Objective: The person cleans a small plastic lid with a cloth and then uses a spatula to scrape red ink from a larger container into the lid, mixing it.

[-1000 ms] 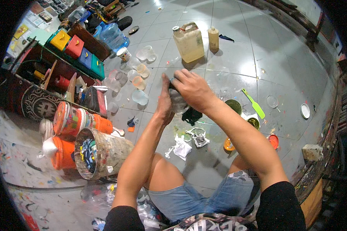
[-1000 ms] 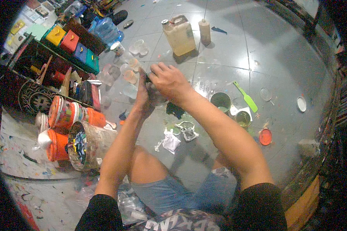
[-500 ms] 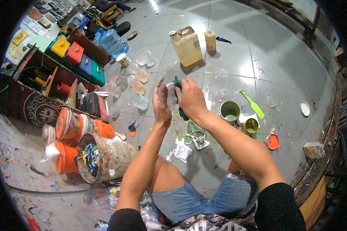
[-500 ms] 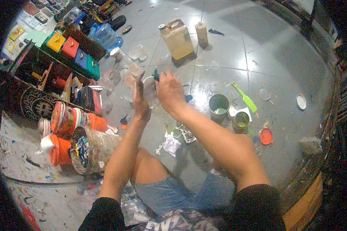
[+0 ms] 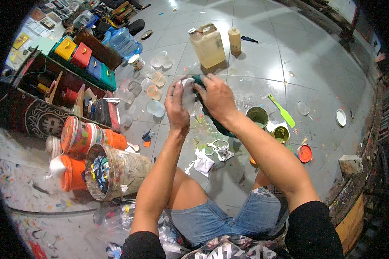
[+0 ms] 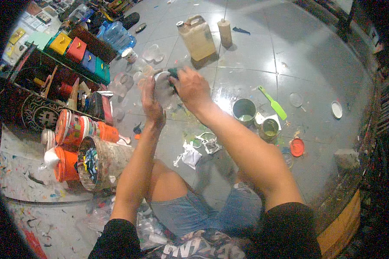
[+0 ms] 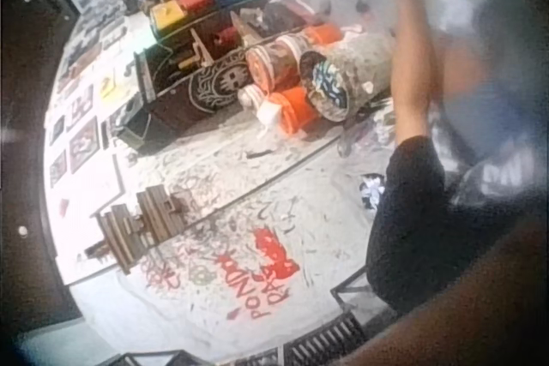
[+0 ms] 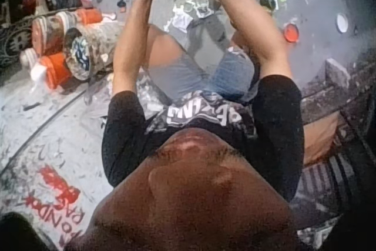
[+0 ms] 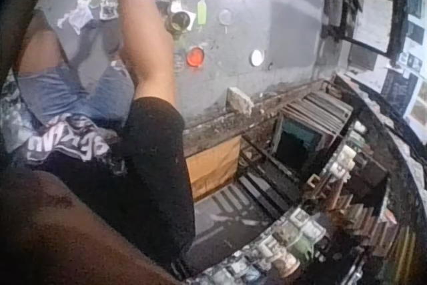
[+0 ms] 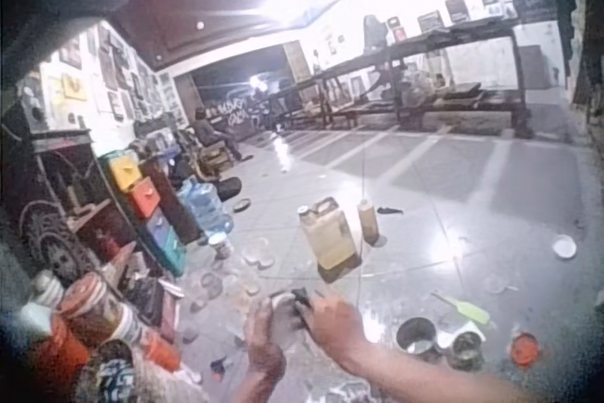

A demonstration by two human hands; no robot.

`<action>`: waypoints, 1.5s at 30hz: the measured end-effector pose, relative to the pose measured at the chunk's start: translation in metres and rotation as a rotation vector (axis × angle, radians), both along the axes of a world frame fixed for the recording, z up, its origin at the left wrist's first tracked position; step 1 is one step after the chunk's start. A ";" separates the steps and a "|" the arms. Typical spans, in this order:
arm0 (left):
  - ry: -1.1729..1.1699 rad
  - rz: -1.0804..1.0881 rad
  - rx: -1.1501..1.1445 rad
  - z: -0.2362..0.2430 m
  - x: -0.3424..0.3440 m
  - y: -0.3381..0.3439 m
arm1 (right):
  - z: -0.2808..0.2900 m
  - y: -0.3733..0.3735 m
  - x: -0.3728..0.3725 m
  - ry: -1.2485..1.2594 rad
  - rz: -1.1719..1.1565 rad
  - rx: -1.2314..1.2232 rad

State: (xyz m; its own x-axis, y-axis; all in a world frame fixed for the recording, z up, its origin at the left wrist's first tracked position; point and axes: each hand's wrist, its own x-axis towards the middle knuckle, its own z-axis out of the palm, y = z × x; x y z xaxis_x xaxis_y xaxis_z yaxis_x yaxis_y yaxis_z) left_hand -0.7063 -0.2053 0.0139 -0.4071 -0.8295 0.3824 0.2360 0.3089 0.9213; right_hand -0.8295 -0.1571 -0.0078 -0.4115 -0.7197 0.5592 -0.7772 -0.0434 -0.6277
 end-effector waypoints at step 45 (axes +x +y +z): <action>0.257 -0.107 0.263 0.007 -0.001 -0.011 | -0.008 -0.002 0.022 -0.031 -0.106 0.045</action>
